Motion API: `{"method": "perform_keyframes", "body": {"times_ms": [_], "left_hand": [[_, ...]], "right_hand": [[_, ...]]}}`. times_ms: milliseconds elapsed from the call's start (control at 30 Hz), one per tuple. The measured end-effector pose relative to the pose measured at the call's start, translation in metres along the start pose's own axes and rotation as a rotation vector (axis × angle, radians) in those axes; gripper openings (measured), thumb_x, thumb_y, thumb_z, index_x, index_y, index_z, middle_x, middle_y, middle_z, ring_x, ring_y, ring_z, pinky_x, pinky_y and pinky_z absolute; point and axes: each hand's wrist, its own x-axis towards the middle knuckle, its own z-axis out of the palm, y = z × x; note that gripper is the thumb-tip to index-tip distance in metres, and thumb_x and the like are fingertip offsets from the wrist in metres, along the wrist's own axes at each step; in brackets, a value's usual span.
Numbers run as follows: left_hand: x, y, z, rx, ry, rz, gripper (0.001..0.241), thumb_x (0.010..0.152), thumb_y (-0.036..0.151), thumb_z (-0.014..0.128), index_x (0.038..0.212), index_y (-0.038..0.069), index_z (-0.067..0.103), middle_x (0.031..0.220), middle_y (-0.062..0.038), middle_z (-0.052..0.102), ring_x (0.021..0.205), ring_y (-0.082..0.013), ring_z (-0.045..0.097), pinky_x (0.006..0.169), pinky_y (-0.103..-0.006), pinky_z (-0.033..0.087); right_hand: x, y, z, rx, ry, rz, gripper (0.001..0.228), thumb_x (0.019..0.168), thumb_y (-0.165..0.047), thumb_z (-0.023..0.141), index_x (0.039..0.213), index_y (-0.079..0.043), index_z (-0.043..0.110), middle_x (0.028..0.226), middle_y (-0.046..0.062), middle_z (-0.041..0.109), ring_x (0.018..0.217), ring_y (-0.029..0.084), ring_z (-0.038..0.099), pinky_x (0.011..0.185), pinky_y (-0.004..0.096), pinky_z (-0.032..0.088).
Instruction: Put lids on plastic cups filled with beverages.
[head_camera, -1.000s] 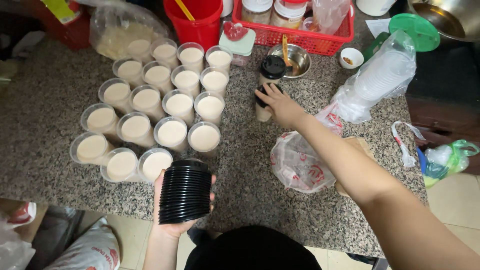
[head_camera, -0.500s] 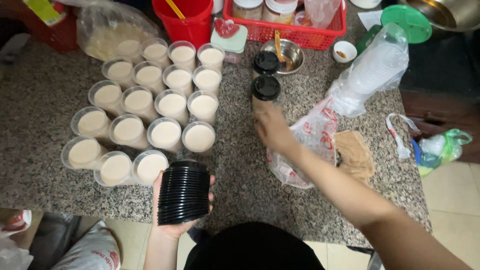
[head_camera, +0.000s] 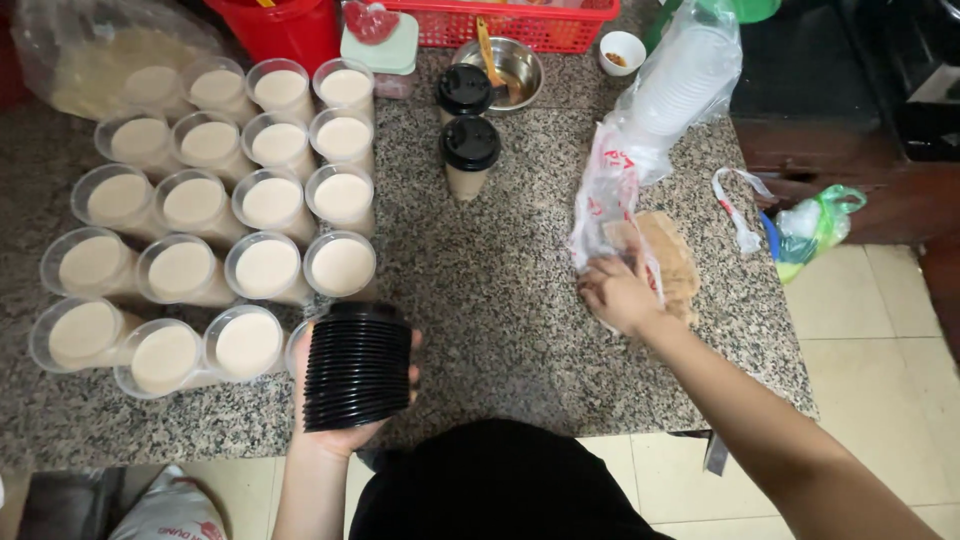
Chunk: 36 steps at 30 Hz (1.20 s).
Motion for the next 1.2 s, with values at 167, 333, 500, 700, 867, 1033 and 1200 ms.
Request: {"method": "perform_keyframes", "body": {"times_ms": [167, 333, 500, 700, 867, 1033, 1200], "left_hand": [[0.006, -0.002, 0.0, 0.026, 0.023, -0.012, 0.079, 0.093, 0.068, 0.049, 0.138, 0.003, 0.057, 0.125, -0.03, 0.066, 0.094, -0.0471, 0.071, 0.077, -0.0594, 0.062], [0.003, 0.0, 0.011, 0.066, 0.02, -0.054, 0.082, 0.09, 0.069, 0.05, 0.139, 0.005, 0.057, 0.127, -0.029, 0.066, 0.099, -0.0466, 0.071, 0.08, -0.0595, 0.061], [-0.003, 0.005, 0.005, 0.161, 0.154, -0.094, 0.072, 0.104, 0.059, 0.043, 0.143, -0.001, 0.054, 0.127, -0.026, 0.067, 0.106, -0.0428, 0.07, 0.087, -0.0595, 0.061], [-0.015, 0.002, 0.0, 0.212, 0.157, -0.112, 0.072, 0.101, 0.062, 0.042, 0.141, 0.004, 0.055, 0.123, -0.025, 0.07, 0.102, -0.0465, 0.072, 0.087, -0.056, 0.06], [-0.033, -0.002, -0.01, 0.134, 0.19, 0.038, 0.07, 0.103, 0.058, 0.045, 0.142, 0.001, 0.054, 0.124, -0.024, 0.068, 0.104, -0.0447, 0.07, 0.09, -0.062, 0.059], [-0.078, 0.014, -0.011, 0.165, 0.046, 0.18, 0.086, 0.098, 0.069, 0.052, 0.143, -0.004, 0.054, 0.128, -0.034, 0.065, 0.102, -0.0514, 0.068, 0.088, -0.0587, 0.058], [-0.135, 0.031, -0.027, -0.005, -0.003, 0.35, 0.087, 0.091, 0.072, 0.056, 0.145, 0.004, 0.055, 0.136, -0.03, 0.059, 0.103, -0.0497, 0.066, 0.084, -0.0606, 0.059]], "right_hand": [[0.001, -0.052, -0.052, 0.177, -0.017, 0.105, 0.032, 0.095, -0.041, 0.062, 0.102, -0.015, 0.08, 0.126, 0.007, 0.071, 0.138, 0.027, 0.048, 0.122, 0.066, 0.006], [0.02, -0.119, -0.07, 0.281, 0.402, -0.103, 0.026, 0.091, -0.031, 0.067, 0.096, -0.009, 0.08, 0.12, 0.015, 0.073, 0.121, 0.031, 0.064, 0.118, 0.063, 0.021], [0.021, -0.21, -0.137, 1.267, -0.162, -0.373, 0.038, 0.104, -0.032, 0.056, 0.134, -0.011, 0.065, 0.129, 0.004, 0.071, 0.122, 0.015, 0.064, 0.107, 0.03, 0.049], [0.031, -0.241, -0.133, 1.307, -0.506, -0.546, 0.051, 0.106, -0.031, 0.058, 0.151, -0.007, 0.052, 0.133, 0.005, 0.065, 0.127, 0.015, 0.058, 0.11, 0.032, 0.045], [0.039, -0.25, -0.11, 1.332, -0.306, -0.503, 0.049, 0.105, -0.03, 0.058, 0.148, -0.005, 0.054, 0.137, 0.005, 0.065, 0.127, 0.014, 0.058, 0.111, 0.031, 0.045], [0.05, -0.272, -0.099, 1.394, -0.163, -0.343, 0.054, 0.101, -0.033, 0.063, 0.147, -0.006, 0.054, 0.133, 0.006, 0.066, 0.125, 0.017, 0.059, 0.109, 0.032, 0.045], [0.037, -0.306, -0.1, 0.683, 0.211, -0.603, 0.069, 0.085, -0.038, 0.08, 0.141, -0.005, 0.057, 0.133, 0.016, 0.062, 0.128, 0.036, 0.049, 0.111, 0.046, 0.039]]}}
